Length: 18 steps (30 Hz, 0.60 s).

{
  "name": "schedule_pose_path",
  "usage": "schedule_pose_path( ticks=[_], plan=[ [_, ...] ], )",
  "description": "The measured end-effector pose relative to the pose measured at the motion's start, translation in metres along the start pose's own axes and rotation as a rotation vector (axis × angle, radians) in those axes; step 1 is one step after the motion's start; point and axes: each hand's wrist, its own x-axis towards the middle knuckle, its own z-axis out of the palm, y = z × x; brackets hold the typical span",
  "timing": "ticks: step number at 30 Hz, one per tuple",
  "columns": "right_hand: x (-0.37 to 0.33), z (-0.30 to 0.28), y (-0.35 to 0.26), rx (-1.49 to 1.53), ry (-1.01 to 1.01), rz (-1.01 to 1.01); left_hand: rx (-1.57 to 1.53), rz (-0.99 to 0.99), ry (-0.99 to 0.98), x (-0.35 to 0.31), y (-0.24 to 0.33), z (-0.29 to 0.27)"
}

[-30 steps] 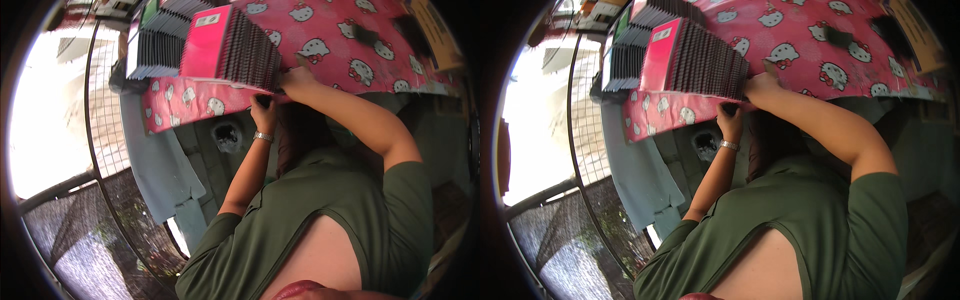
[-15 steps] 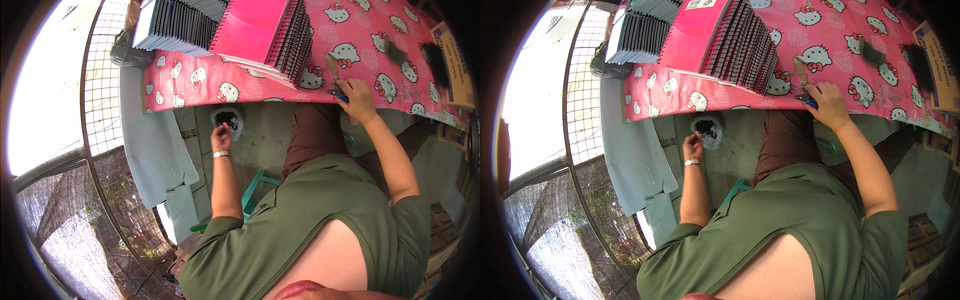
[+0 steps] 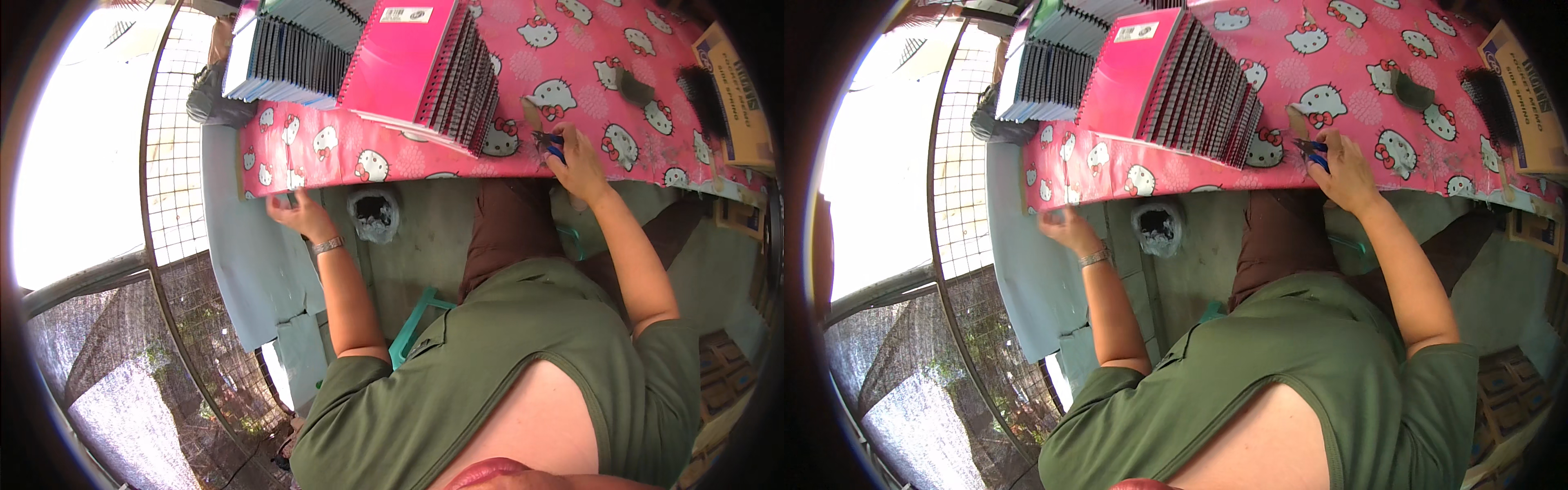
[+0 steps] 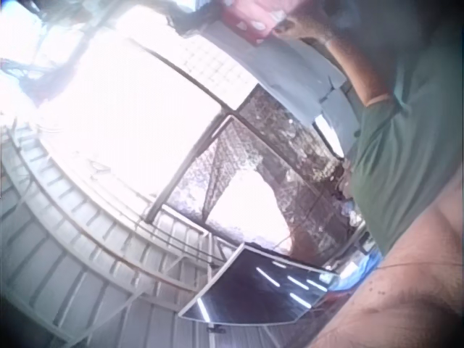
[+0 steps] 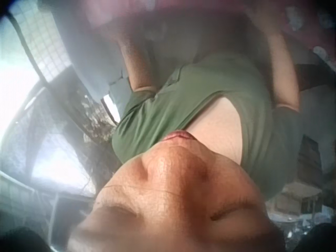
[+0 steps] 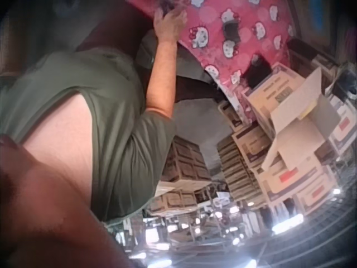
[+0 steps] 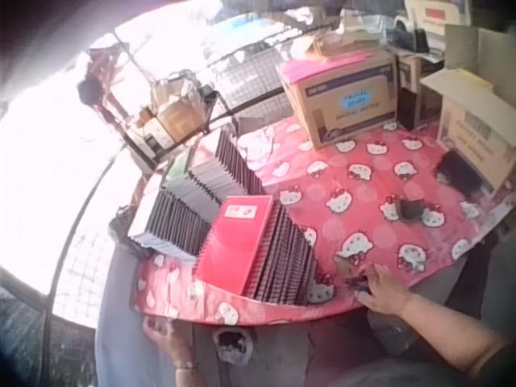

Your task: The person uses a small blue handheld tool to apply tape or a seal across the tops of several stacks of pink and white spiral notebooks.

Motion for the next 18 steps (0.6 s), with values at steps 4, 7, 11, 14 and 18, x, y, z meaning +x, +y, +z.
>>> schedule_pose_path(
  ticks=[4, 7, 11, 14, 18],
  plan=[
    [0.03, -0.031, -0.042, 0.231, 0.121, -0.118, -0.547, 0.569, -0.272, 0.019, 0.214, -0.01],
    [0.051, -0.068, -0.095, 0.405, 0.141, -0.247, -0.571, 0.689, -0.741, 0.011, 0.299, -0.002],
    [0.055, -0.088, -0.147, 0.481, 0.159, -0.479, -0.157, 0.957, -1.079, 0.006, 0.334, 0.033],
    [0.054, -0.083, -0.155, 0.463, 0.137, -0.516, 0.102, 1.051, -1.215, -0.009, 0.327, 0.046],
    [0.048, -0.07, -0.16, 0.436, 0.166, -0.473, 0.119, 0.887, -1.358, -0.013, 0.317, 0.05]
  ],
)
